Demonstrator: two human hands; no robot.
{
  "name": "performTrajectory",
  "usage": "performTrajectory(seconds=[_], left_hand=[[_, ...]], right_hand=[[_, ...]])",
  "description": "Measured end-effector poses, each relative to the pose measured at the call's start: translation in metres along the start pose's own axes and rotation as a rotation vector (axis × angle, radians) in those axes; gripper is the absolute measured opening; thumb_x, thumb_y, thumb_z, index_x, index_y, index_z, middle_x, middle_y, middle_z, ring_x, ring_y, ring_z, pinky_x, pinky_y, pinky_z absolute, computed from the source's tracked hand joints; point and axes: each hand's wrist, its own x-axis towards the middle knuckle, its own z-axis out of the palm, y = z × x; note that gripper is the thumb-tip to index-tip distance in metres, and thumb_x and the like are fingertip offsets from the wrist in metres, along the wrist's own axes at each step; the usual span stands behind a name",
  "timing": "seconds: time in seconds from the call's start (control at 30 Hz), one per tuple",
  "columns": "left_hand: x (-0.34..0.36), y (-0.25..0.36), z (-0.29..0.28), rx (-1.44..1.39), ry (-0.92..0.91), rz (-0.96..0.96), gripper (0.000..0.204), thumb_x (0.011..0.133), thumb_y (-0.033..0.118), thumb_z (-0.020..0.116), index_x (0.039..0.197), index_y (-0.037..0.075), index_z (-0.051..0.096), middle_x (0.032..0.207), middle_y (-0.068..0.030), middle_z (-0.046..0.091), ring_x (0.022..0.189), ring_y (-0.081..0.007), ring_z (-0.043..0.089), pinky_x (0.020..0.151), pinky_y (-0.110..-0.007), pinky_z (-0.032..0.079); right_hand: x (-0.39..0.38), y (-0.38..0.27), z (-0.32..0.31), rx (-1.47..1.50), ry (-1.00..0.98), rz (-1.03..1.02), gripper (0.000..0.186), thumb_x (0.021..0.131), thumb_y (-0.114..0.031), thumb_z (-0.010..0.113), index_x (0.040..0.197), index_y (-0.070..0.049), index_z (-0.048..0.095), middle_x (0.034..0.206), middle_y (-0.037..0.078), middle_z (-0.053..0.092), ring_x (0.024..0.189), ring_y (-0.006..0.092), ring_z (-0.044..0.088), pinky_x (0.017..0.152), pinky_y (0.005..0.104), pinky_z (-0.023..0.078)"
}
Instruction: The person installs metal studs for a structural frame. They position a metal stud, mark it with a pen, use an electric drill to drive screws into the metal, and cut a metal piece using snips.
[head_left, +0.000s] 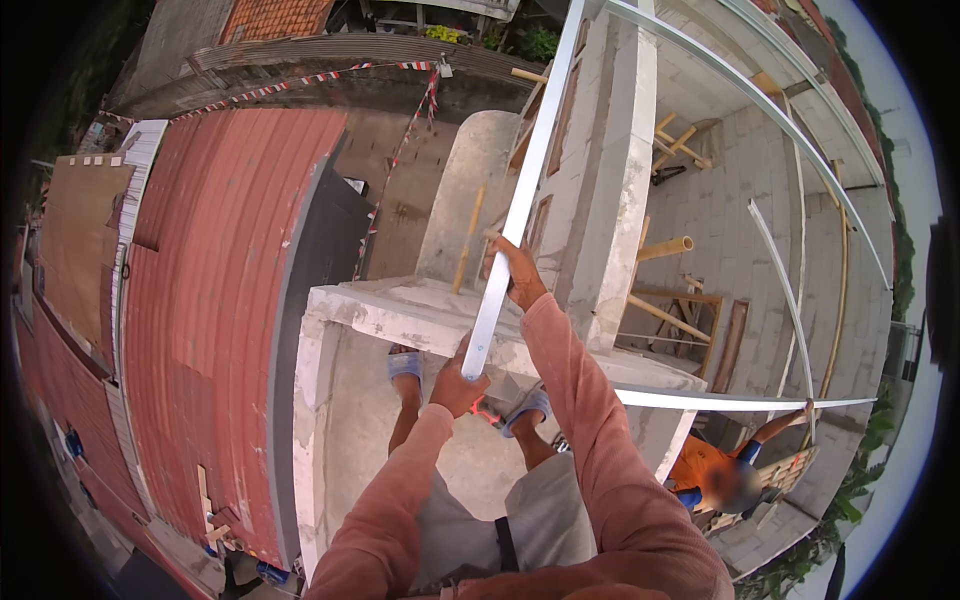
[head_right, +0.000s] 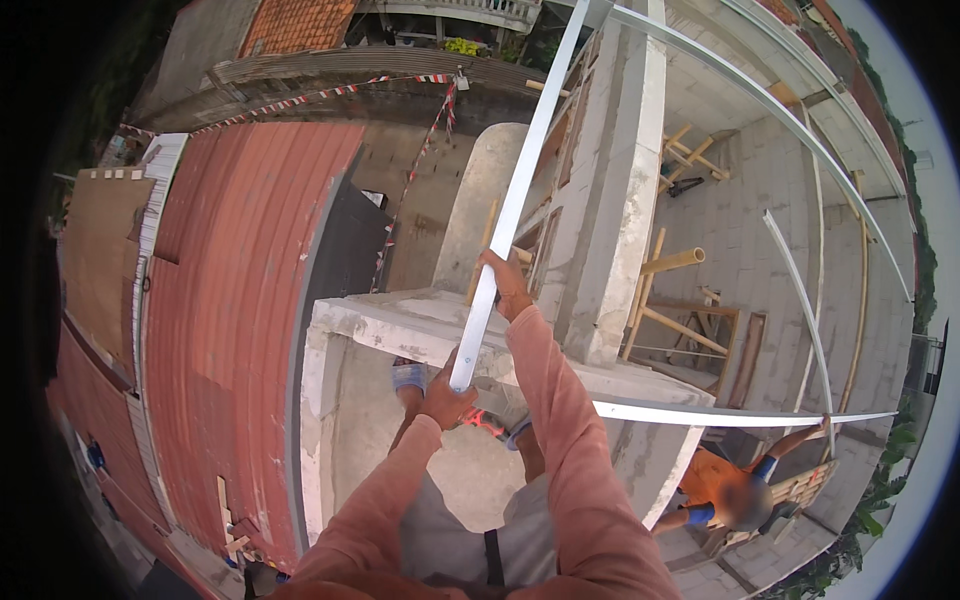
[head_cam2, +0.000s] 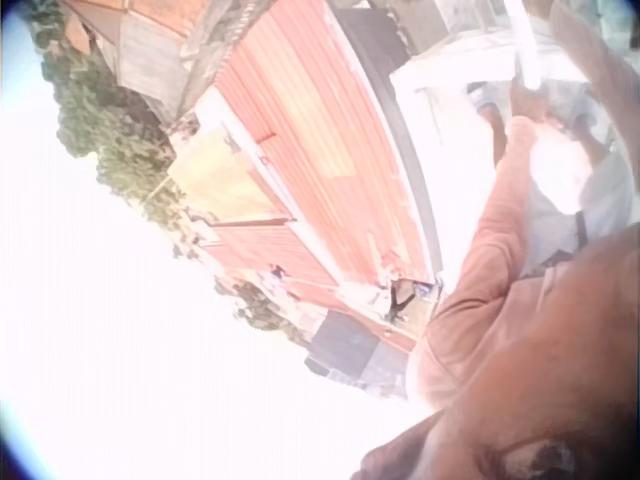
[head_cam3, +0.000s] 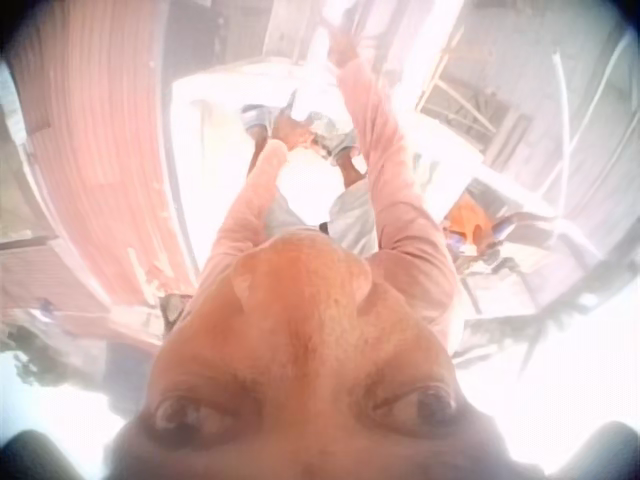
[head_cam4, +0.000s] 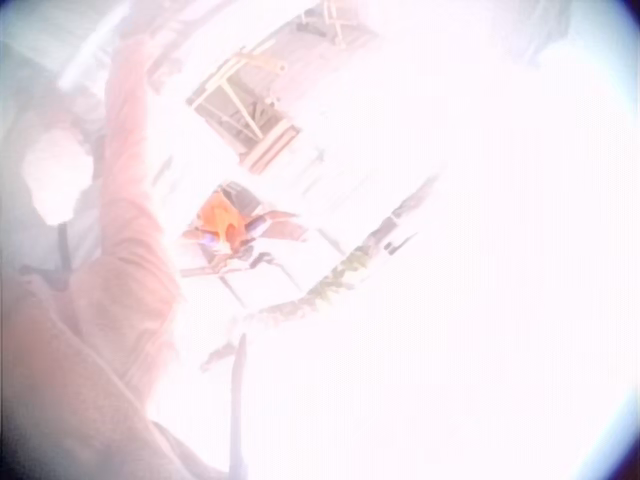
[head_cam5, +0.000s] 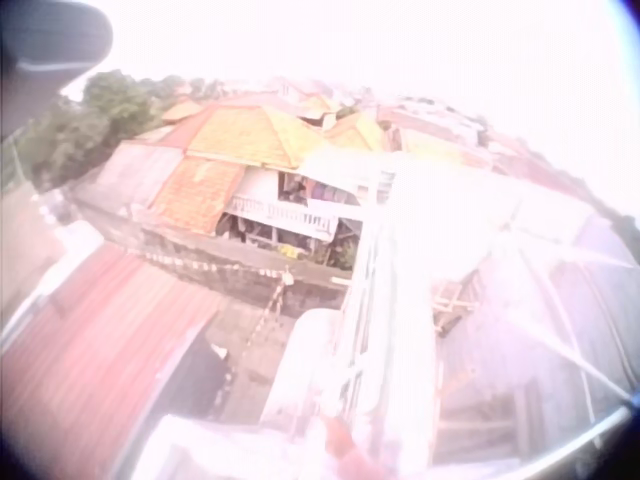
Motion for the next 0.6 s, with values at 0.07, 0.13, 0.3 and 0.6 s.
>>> performTrajectory(seconds=[0.07, 0.13, 0.3, 0.6], left_hand=[[-0.004, -0.002, -0.023, 0.06, -0.01, -0.068, 0.091, 0.079, 0.019, 0.07, 0.161, 0.014, 0.031, 0.127, -0.029, 0.064, 0.113, -0.044, 0.065, 0.098, -0.047, 0.052], [-0.008, 0.005, -0.042, 0.131, -0.029, -0.142, 0.093, 0.08, 0.021, 0.071, 0.162, 0.015, 0.029, 0.134, -0.0229, 0.064, 0.12, -0.0362, 0.065, 0.101, -0.042, 0.051], [-0.007, -0.028, -0.058, 0.132, 0.033, -0.064, 0.09, 0.08, 0.02, 0.072, 0.161, 0.014, 0.033, 0.131, -0.0233, 0.066, 0.118, -0.036, 0.066, 0.1, -0.042, 0.051], [0.02, -0.021, -0.096, -0.066, 0.038, -0.126, 0.091, 0.079, 0.02, 0.073, 0.161, 0.011, 0.033, 0.123, -0.0234, 0.069, 0.114, -0.0352, 0.068, 0.099, -0.041, 0.052]], right_hand=[[-0.006, 0.005, 0.021, 0.009, -0.047, 0.111, 0.016, 0.086, -0.019, 0.071, 0.092, -0.008, 0.061, 0.073, 0.003, 0.059, 0.061, 0.0155, 0.061, 0.056, 0.0342, 0.055], [-0.009, 0.007, 0.045, 0.061, -0.021, 0.056, 0.016, 0.085, -0.018, 0.071, 0.092, -0.008, 0.06, 0.071, 0.003, 0.058, 0.059, 0.0166, 0.059, 0.054, 0.0342, 0.053], [0.004, 0.021, 0.068, -0.027, -0.086, 0.099, 0.032, 0.077, -0.018, 0.072, 0.102, -0.006, 0.055, 0.077, 0.006, 0.058, 0.063, 0.0179, 0.059, 0.052, 0.0343, 0.048], [0.037, 0.024, 0.11, -0.104, -0.032, 0.078, 0.029, 0.079, -0.021, 0.072, 0.1, -0.006, 0.057, 0.084, 0.005, 0.06, 0.067, 0.0182, 0.059, 0.061, 0.0351, 0.049]])
